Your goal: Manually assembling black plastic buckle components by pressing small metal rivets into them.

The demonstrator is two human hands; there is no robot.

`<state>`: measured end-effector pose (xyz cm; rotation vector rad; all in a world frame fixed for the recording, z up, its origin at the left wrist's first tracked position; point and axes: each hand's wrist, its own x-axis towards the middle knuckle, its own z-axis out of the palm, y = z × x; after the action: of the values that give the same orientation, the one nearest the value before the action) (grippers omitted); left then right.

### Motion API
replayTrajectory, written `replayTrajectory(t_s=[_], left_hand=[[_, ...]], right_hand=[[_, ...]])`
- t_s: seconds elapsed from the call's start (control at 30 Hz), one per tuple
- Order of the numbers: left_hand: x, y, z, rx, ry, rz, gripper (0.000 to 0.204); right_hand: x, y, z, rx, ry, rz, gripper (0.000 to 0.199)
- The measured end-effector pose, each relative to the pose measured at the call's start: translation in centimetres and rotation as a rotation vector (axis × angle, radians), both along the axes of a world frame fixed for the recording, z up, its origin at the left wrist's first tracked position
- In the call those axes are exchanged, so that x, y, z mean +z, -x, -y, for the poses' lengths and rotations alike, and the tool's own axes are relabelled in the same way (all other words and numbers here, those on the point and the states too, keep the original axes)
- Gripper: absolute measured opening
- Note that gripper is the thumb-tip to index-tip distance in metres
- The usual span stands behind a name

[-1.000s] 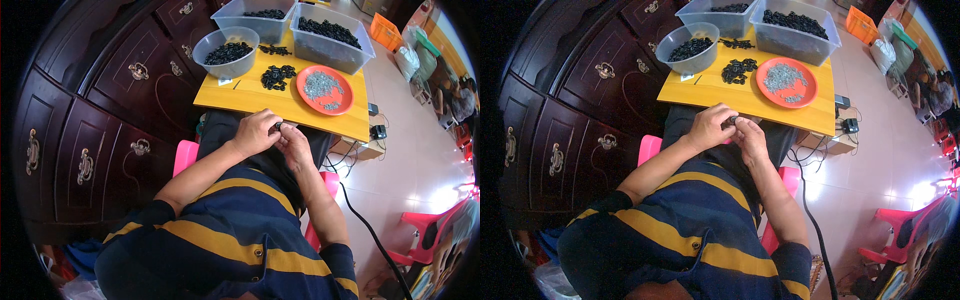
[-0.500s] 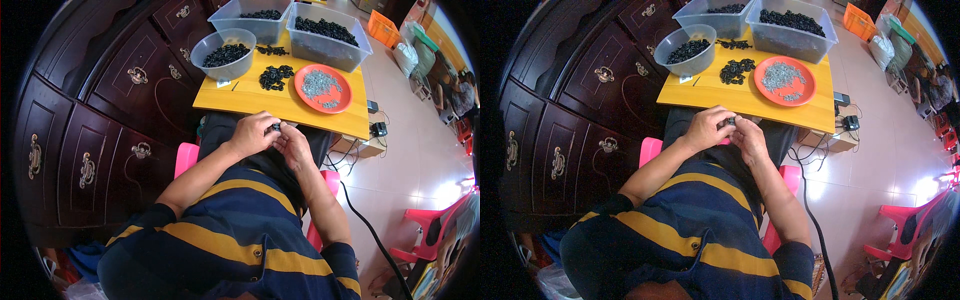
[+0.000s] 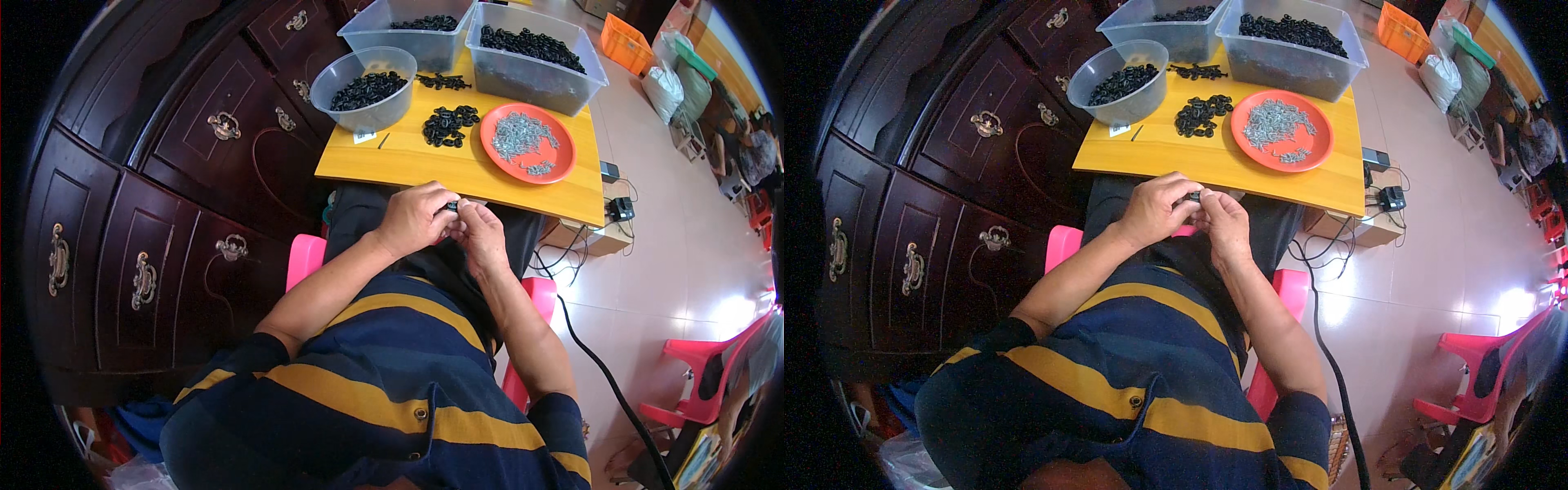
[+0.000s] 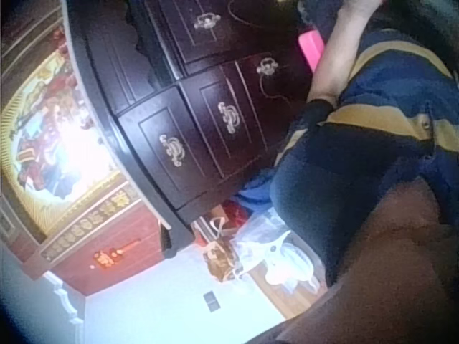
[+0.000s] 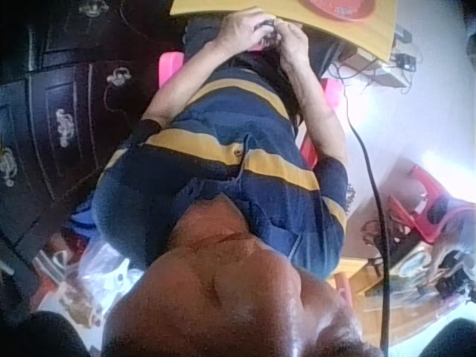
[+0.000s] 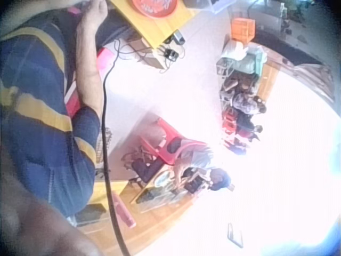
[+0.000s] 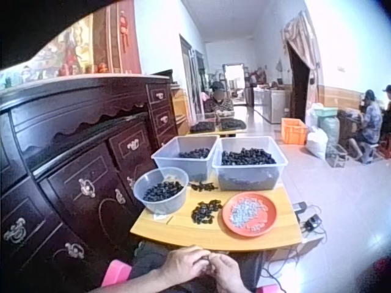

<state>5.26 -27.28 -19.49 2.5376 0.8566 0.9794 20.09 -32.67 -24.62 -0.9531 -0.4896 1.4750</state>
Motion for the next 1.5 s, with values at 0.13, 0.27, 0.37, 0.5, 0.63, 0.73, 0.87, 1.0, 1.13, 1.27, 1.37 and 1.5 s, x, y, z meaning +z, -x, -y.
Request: replayTrajectory(t_s=[0.13,0.27,0.37,0.5,0.63,0.73,0.87,1.0,1.13,1.27,1.37,1.5], left_hand=[[-0.5,0.1,-0.4,-0.018,-0.008,-0.009,0.018],[-0.3,-0.2,-0.5,-0.038,0.009,0.033,0.019],[-0.2,-0.4,-0.6,-0.060,0.009,0.069,0.023],[0.9,-0.7,-0.4,-0.035,0.281,0.053,0.026],[0.7,-1.2,-1.1,-0.070,0.346,0.088,0.026],[0.0,-1.6,-1.9,-0.099,0.306,0.098,0.026],[-0.3,-2.5,-2.7,-0.167,0.327,0.123,0.030],[-0.5,-2.9,-3.7,-0.220,0.324,0.129,0.029],[-0.5,-3.0,-4.9,-0.235,0.388,0.124,0.029],[0.8,-2.6,-5.9,-0.202,0.421,0.124,0.023],[2.4,-1.9,-7.1,-0.182,0.392,0.132,0.023],[5.5,0.2,-10.3,-0.090,0.281,0.061,0.024]], right_hand=[[0.3,0.4,0.1,-0.038,0.002,0.022,0.023],[-1.0,-0.3,-0.2,-0.019,-0.052,0.041,0.020],[-0.2,0.0,0.0,-0.049,-0.030,0.017,0.019],[1.3,-0.2,0.5,-0.086,0.001,-0.031,0.018],[1.1,-0.8,0.4,-0.135,-0.010,-0.027,0.018],[1.3,-0.8,0.4,-0.153,-0.028,0.011,0.020],[1.6,-1.2,0.3,-0.204,-0.011,0.032,0.023],[1.6,-1.6,0.1,-0.196,-0.027,0.042,0.023],[2.0,-2.1,-0.4,-0.185,-0.021,0.029,0.023],[2.3,-2.1,-0.8,-0.159,0.010,-0.021,0.022],[3.3,-2.3,-1.1,-0.092,0.013,0.115,0.021],[4.5,-1.9,-2.5,0.126,-0.056,0.300,0.016]])
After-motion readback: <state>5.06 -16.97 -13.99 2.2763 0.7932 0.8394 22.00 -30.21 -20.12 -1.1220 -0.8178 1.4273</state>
